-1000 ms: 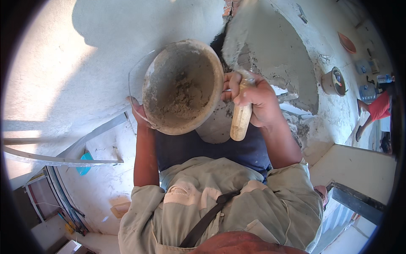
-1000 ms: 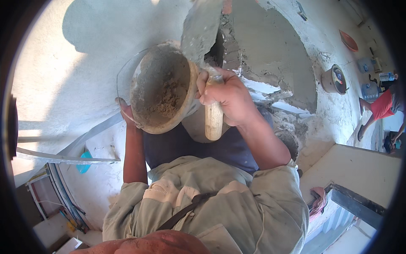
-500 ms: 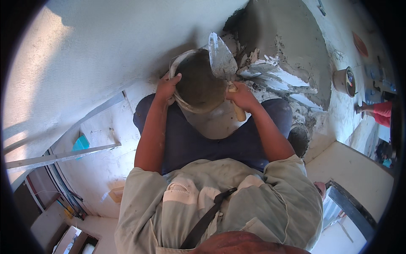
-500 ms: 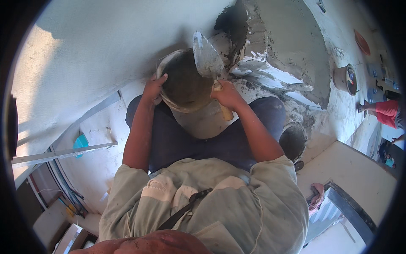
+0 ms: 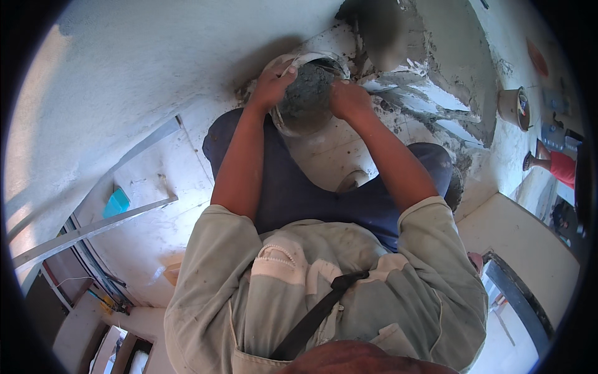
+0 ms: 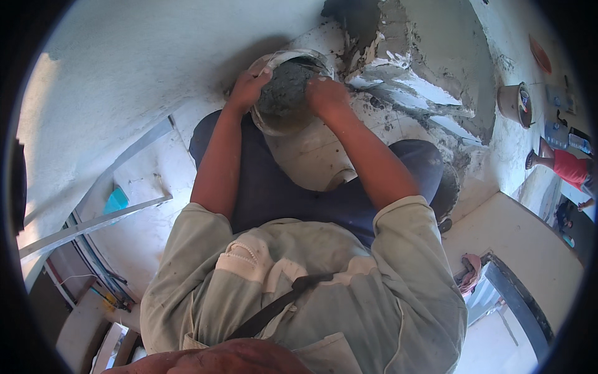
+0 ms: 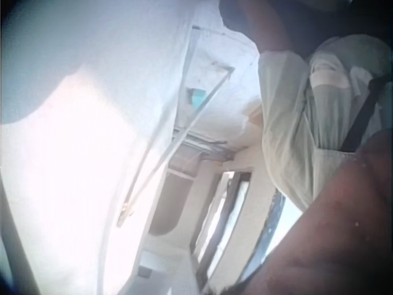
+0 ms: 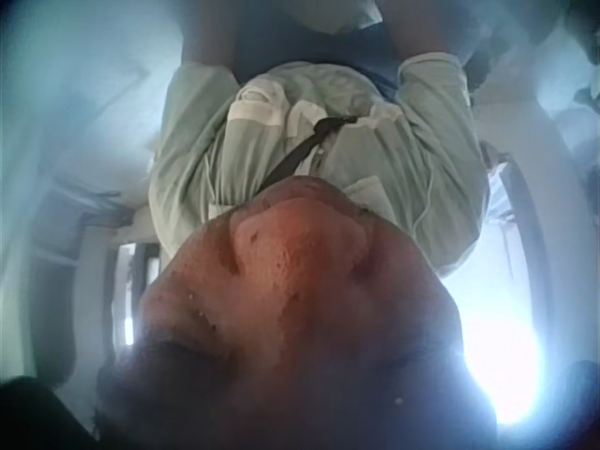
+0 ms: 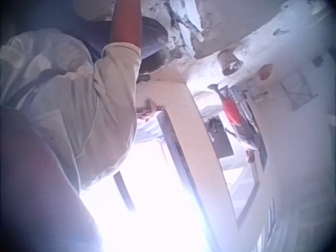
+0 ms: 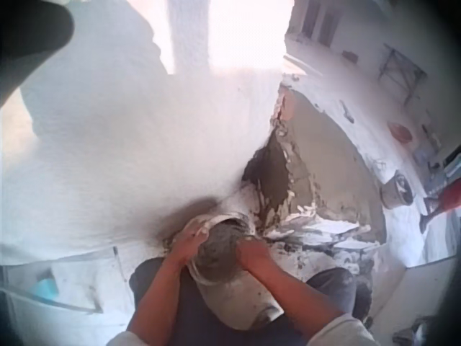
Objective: The person applies mortar to a masonry surface using a trowel and places bricks into the mortar, pressing them down by hand.
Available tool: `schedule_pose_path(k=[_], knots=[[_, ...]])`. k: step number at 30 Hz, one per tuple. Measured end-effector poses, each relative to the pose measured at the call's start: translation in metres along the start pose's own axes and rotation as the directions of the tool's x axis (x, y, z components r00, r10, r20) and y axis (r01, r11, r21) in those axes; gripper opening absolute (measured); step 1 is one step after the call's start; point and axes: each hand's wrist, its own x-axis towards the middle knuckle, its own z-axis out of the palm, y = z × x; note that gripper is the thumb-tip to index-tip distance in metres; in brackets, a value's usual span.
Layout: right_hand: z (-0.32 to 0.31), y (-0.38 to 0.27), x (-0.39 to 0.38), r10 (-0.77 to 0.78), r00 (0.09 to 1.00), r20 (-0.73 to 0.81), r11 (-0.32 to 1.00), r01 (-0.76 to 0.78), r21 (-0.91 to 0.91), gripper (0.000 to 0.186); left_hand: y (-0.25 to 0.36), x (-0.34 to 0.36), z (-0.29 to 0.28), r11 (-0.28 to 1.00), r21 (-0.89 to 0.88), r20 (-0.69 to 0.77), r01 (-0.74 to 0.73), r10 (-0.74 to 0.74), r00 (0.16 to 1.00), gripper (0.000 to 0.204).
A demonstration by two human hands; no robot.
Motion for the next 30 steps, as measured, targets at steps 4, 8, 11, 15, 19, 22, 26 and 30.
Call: schedule_pose_path(k=[4, 8, 11, 15, 19, 22, 26, 30], knots=[[0.093, -0.027, -0.029, -0.162, 0.979, -0.123, 0.986, 0.167, 0.028, 0.028, -0.012, 0.015, -0.014, 0.965, -0.153, 0.089, 0.213, -0.202, 0.975, 0.054], [0.05, -0.015, -0.045, -0.248, 0.966, 0.071, 0.964, 0.253, -0.077, 0.027, 0.013, -0.004, -0.008, 0.999, -0.038, 0.034, 0.003, -0.001, 0.999, 0.052], [0.022, 0.014, -0.022, -0.113, 0.988, -0.101, 0.993, 0.108, -0.054, 0.027, 0.013, -0.004, -0.007, 0.999, 0.017, -0.002, 0.03, -0.03, 1.0, 0.052], [0.044, 0.036, 0.014, -0.024, 0.998, 0.06, 0.999, 0.026, -0.039, 0.028, 0.012, -0.003, -0.002, 0.999, -0.019, -0.009, -0.05, 0.05, 0.999, 0.06], [0.122, 0.05, 0.048, -0.471, 0.79, 0.393, 0.834, 0.544, -0.096, 0.031, 0.01, 0.001, 0.013, 0.966, 0.049, -0.093, -0.252, 0.256, 0.962, 0.057], [0.127, 0.039, 0.028, -0.49, 0.774, 0.401, 0.857, 0.345, 0.382, 0.025, 0.013, -0.001, 0.006, 0.99, -0.082, -0.007, -0.113, 0.113, 0.994, 0.05], [0.076, 0.015, -0.01, -0.354, 0.743, 0.568, 0.334, -0.466, 0.819, 0.012, -0.006, 0.006, 0.002, 0.981, -0.193, -0.068, -0.02, 0.007, 0.998, 0.05], [0.064, 0.023, -0.023, -0.503, 0.699, 0.509, -0.064, -0.617, 0.784, 0.011, -0.002, -0.004, -0.005, 0.971, -0.234, -0.285, 0.039, -0.107, 0.953, 0.052]])
